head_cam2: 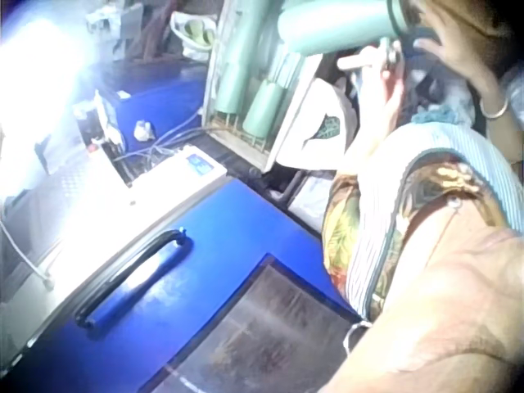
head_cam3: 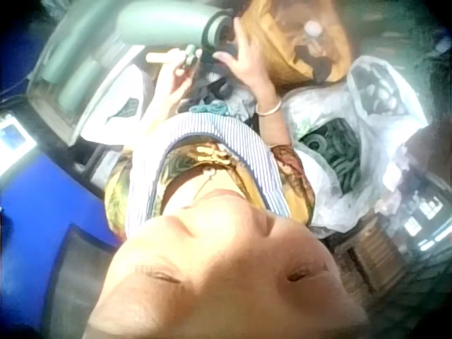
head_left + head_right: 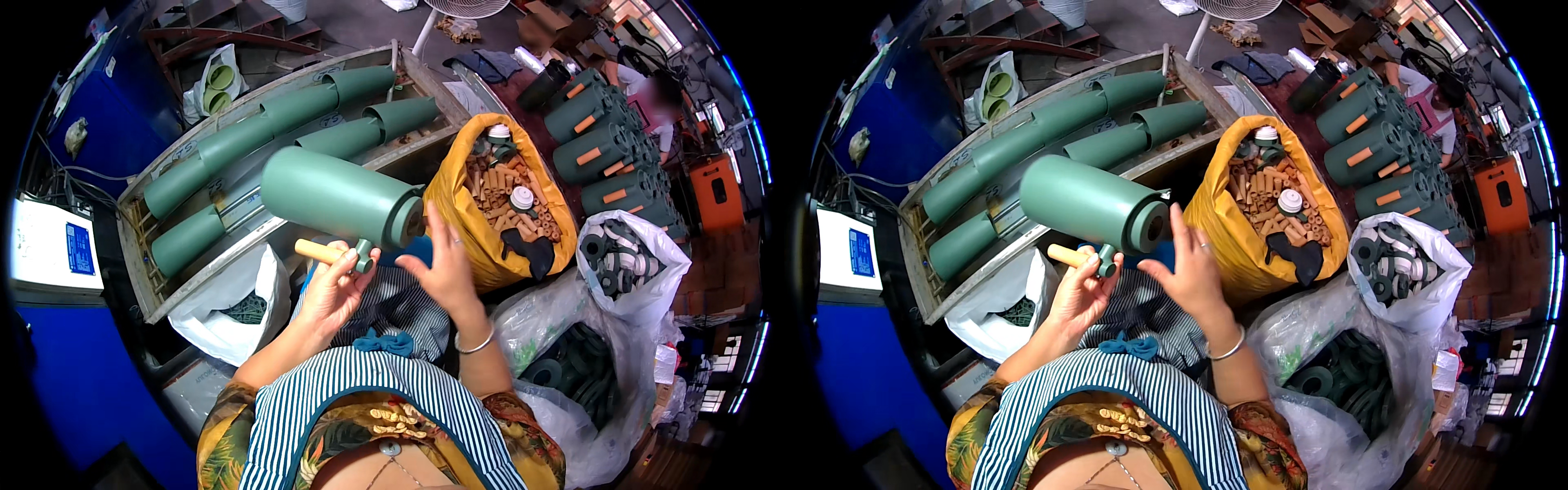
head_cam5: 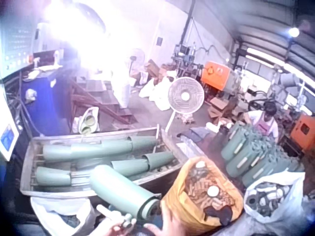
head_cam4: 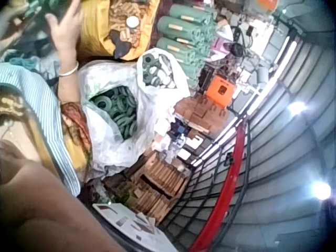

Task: The person picks up green cylindrical housing parts and inserts smaller internal components and black caps into them by hand.

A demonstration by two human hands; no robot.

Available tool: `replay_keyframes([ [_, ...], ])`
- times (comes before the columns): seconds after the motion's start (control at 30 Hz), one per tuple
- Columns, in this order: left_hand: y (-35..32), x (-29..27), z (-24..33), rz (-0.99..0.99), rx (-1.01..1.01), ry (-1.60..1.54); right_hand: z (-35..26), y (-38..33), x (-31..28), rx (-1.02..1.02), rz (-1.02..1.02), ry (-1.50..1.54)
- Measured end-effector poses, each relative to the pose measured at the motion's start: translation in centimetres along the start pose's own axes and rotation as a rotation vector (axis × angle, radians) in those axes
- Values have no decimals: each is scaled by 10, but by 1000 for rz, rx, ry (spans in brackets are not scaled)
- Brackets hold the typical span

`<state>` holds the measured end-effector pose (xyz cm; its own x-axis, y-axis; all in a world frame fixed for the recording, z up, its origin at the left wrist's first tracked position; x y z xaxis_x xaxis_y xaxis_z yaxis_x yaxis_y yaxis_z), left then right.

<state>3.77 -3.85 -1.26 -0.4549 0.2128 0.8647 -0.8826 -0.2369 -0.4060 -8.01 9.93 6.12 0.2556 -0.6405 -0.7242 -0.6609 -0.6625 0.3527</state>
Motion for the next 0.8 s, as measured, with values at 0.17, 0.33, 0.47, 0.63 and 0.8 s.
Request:
replay_keyframes([
  [0.17,3,3,-7,-48,230,421,22,-20,41,287,215,546],
  [0.33,17,-8,-2,-35,617,857,32,-40,102,877,-123,1708],
  [0.47,24,30,-10,-120,460,762,13,-58,102,784,-181,2039],
  [0.63,54,43,-55,-342,45,798,18,-47,56,489,243,2056],
  [0.8,84,96,-77,-768,47,912,67,-40,-82,397,970,1500],
])
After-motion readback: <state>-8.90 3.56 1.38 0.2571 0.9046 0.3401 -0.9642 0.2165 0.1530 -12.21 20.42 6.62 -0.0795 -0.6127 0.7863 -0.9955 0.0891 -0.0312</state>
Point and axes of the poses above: each hand's wrist, its own y-axis towards the middle knuckle, its own x-axis out of the palm, z = x × y, the point moved 6 cm from there along y, towards the middle knuckle, and after that the axes turned 5 degrees about y, right-handed, at the moved point
